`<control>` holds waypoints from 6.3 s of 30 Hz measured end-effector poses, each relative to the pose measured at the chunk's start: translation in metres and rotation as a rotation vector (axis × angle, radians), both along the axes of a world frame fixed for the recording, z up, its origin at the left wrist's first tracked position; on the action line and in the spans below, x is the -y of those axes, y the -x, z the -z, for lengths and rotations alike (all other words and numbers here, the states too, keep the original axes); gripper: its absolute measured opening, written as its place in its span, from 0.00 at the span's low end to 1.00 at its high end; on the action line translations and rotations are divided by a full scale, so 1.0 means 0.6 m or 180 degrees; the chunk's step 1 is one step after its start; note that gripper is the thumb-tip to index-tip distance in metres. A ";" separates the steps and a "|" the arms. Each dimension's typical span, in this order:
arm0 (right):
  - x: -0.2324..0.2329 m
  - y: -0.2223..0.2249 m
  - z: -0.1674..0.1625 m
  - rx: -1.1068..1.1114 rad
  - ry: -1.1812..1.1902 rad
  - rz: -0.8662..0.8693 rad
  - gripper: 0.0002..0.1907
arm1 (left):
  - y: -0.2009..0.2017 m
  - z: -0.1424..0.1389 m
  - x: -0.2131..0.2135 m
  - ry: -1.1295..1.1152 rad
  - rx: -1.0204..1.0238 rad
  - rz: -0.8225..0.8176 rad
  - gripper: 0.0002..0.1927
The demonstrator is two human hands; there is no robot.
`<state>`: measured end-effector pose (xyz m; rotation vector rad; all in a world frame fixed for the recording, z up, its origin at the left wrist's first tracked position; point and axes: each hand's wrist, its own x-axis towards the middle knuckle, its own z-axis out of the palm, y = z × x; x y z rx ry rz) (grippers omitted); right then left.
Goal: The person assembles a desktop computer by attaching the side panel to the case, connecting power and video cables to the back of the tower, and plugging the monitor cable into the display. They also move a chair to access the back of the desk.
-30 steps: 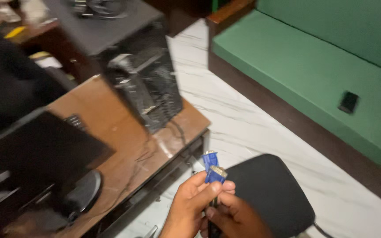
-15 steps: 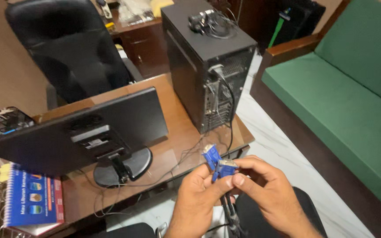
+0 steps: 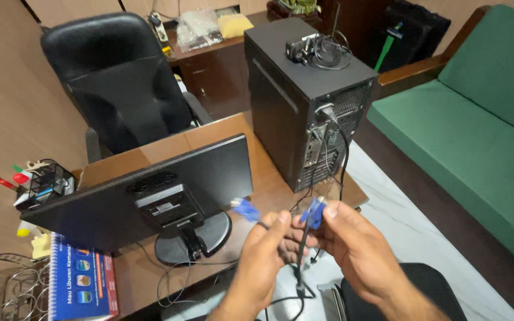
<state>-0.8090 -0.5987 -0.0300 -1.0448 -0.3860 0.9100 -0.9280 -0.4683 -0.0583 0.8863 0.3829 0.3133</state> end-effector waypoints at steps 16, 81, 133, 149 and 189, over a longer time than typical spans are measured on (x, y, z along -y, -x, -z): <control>0.022 -0.140 0.080 -0.0008 0.0892 0.0703 0.15 | -0.094 0.054 -0.044 -0.0525 -0.0673 -0.0309 0.17; -0.208 -0.476 0.210 -0.1523 -0.0069 -0.2720 0.19 | -0.427 0.163 -0.135 0.0080 -0.0543 -0.0678 0.17; -0.188 -0.468 0.112 0.0640 0.1680 -0.1281 0.16 | -0.423 0.192 -0.137 0.1270 0.0743 -0.0283 0.11; -0.189 -0.476 0.152 0.0448 0.1332 -0.1085 0.16 | -0.424 0.197 -0.147 0.0909 0.0467 -0.0405 0.11; -0.200 -0.484 0.186 0.0623 0.1132 -0.0681 0.08 | -0.432 0.004 -0.241 -0.3903 0.0905 -0.1948 0.15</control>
